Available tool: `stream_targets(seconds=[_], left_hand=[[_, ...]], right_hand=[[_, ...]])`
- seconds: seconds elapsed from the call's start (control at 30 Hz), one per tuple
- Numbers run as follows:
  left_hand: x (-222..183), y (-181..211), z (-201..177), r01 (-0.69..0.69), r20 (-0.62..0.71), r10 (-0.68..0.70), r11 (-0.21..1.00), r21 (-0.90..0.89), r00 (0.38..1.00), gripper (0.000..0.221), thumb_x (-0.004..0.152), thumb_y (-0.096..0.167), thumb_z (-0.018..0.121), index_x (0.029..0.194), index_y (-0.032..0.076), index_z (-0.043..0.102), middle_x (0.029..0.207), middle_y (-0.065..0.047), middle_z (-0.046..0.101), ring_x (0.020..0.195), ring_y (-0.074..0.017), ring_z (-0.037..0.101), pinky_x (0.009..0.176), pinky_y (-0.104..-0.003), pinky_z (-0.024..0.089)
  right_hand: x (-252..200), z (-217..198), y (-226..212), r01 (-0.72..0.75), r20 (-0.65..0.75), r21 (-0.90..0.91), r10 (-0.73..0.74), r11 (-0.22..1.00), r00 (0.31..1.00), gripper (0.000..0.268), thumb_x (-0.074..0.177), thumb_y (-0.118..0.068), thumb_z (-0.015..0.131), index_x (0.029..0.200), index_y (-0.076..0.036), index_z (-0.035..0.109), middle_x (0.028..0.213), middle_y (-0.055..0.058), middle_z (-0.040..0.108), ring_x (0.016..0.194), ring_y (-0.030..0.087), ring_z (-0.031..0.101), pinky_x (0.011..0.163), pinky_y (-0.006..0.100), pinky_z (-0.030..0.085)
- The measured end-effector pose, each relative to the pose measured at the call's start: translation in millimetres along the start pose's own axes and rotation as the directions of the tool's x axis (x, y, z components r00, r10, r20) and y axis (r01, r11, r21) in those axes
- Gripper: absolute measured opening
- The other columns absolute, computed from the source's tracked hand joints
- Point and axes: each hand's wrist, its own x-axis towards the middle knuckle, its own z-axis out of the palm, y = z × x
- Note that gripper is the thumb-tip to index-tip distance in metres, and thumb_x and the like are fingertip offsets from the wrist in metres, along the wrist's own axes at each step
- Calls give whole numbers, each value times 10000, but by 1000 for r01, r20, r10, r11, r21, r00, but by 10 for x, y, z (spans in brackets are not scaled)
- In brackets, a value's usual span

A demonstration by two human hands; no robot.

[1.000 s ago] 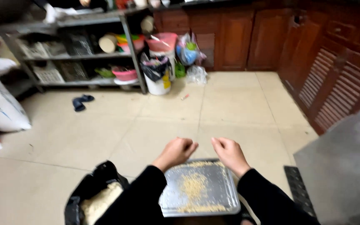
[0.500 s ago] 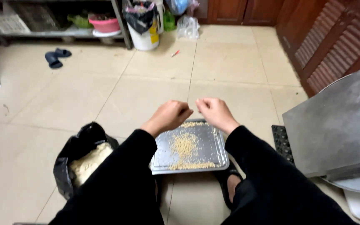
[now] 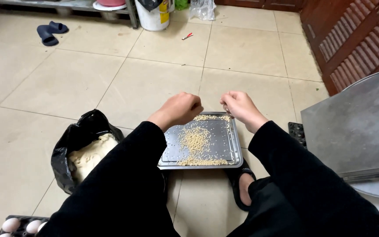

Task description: Rolling small pieces of dough into balls and coating them with sesame seeds in a metal tray.

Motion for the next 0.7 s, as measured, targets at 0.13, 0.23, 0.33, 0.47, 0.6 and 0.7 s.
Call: stream_targets(seconds=[0.13, 0.23, 0.33, 0.47, 0.6, 0.7], left_hand=[[-130, 193, -127, 0, 17, 0, 1000, 0, 1000, 372, 1040, 422, 621, 924, 92, 746, 921, -214, 787, 1041, -500, 794, 894, -586, 610], [-103, 174, -98, -30, 23, 30, 1000, 5, 999, 373, 1052, 424, 639, 964, 90, 779, 966, -239, 802, 1080, -518, 790, 919, -613, 610], [20, 39, -2, -46, 23, 45, 999, 27, 999, 280, 1025, 398, 646, 1019, 152, 782, 1003, -179, 818, 1110, -471, 800, 929, -590, 632], [5, 26, 0, -111, -31, 111, 994, -7, 993, 216, 1016, 299, 665, 1114, 150, 787, 995, -150, 821, 1094, -443, 805, 952, -588, 646], [-105, 224, -98, -181, -93, 175, 981, -65, 980, 217, 989, 279, 737, 1155, 149, 788, 982, -110, 803, 1078, -408, 812, 930, -564, 645], [-174, 294, -175, -223, -143, 207, 969, -108, 968, 231, 1006, 316, 747, 1153, 138, 737, 969, -104, 750, 1067, -413, 792, 899, -578, 635]], right_hand=[[-62, 34, -33, -8, 9, -24, 9, 1000, 1000, 428, 1122, -365, 627, 763, -132, 636, 571, -20, 461, 495, 87, 430, 478, 240, 356], [-70, 58, -23, 9, -17, -116, -11, 993, 1000, 455, 1105, -387, 689, 733, -126, 663, 594, 6, 559, 533, 112, 520, 516, 258, 447], [-98, 108, -55, 35, -31, -221, -43, 975, 999, 338, 1054, -362, 740, 919, -55, 778, 680, 50, 637, 629, 153, 581, 579, 321, 479], [-284, 211, -295, 69, 26, -185, -65, 980, 998, 235, 1045, -247, 711, 1007, -32, 798, 717, 9, 583, 676, 128, 525, 615, 302, 436], [-127, 258, -46, 16, 63, -100, -10, 995, 998, 186, 1021, -181, 727, 959, -17, 788, 646, 35, 587, 586, 134, 546, 536, 269, 458], [-239, 275, -180, -27, 61, 10, 27, 1000, 998, 209, 1025, -194, 735, 964, 4, 763, 655, 31, 553, 589, 138, 532, 532, 284, 444]])
